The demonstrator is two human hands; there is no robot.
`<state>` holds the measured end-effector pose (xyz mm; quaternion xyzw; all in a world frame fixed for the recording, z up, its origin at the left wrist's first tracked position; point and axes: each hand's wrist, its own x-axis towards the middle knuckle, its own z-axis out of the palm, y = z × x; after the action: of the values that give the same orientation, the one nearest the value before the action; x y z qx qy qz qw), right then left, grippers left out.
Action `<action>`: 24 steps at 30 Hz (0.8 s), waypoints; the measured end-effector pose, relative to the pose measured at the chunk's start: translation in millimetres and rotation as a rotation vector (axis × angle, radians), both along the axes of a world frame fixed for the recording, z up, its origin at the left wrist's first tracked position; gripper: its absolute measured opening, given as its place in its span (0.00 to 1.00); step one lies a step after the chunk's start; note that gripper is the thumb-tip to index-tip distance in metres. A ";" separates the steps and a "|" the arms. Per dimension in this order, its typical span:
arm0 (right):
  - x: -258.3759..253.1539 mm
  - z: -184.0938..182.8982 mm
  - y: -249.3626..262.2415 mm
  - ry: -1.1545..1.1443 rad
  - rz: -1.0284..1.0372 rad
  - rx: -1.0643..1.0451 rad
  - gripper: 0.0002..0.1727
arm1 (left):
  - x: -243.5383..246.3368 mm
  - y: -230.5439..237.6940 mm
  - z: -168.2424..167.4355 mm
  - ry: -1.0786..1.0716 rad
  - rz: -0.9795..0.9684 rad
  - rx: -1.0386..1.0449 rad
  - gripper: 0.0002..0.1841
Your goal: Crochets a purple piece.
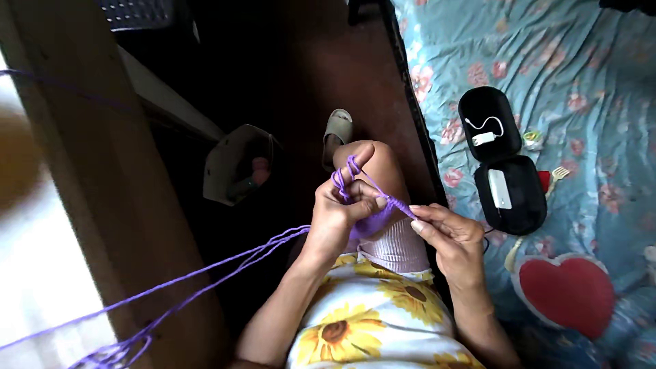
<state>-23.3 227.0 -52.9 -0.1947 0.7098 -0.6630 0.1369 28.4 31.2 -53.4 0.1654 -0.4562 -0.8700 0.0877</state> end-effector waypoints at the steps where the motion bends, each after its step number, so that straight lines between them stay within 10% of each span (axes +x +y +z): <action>1: 0.6 -0.7 -2.2 -0.133 -0.004 -0.084 0.12 | -0.1 2.6 0.5 -0.003 0.003 0.042 0.38; 6: 6.2 -0.5 -13.4 0.184 -0.060 0.088 0.12 | -3.8 19.4 -8.3 -0.073 -0.010 0.095 0.36; 10: 8.2 3.4 -17.1 0.624 -0.109 0.436 0.12 | -0.7 30.0 -20.6 0.166 0.222 -0.383 0.34; 14: 3.0 11.2 -19.9 0.205 -0.048 0.222 0.13 | -2.9 34.8 -34.4 0.421 0.384 -0.646 0.24; 18: 0.3 6.8 -19.4 -0.229 -0.041 -0.124 0.13 | 0.3 36.8 -23.8 0.367 0.370 -0.418 0.24; 24: 14.1 -8.1 -20.3 0.559 -0.237 0.249 0.07 | 0.2 22.7 -13.2 0.162 0.262 -0.107 0.31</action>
<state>-9.1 206.7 -61.0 -0.2669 0.8132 -0.5034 -0.1189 28.6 53.9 -66.6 0.1477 -0.4677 -0.8361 0.2459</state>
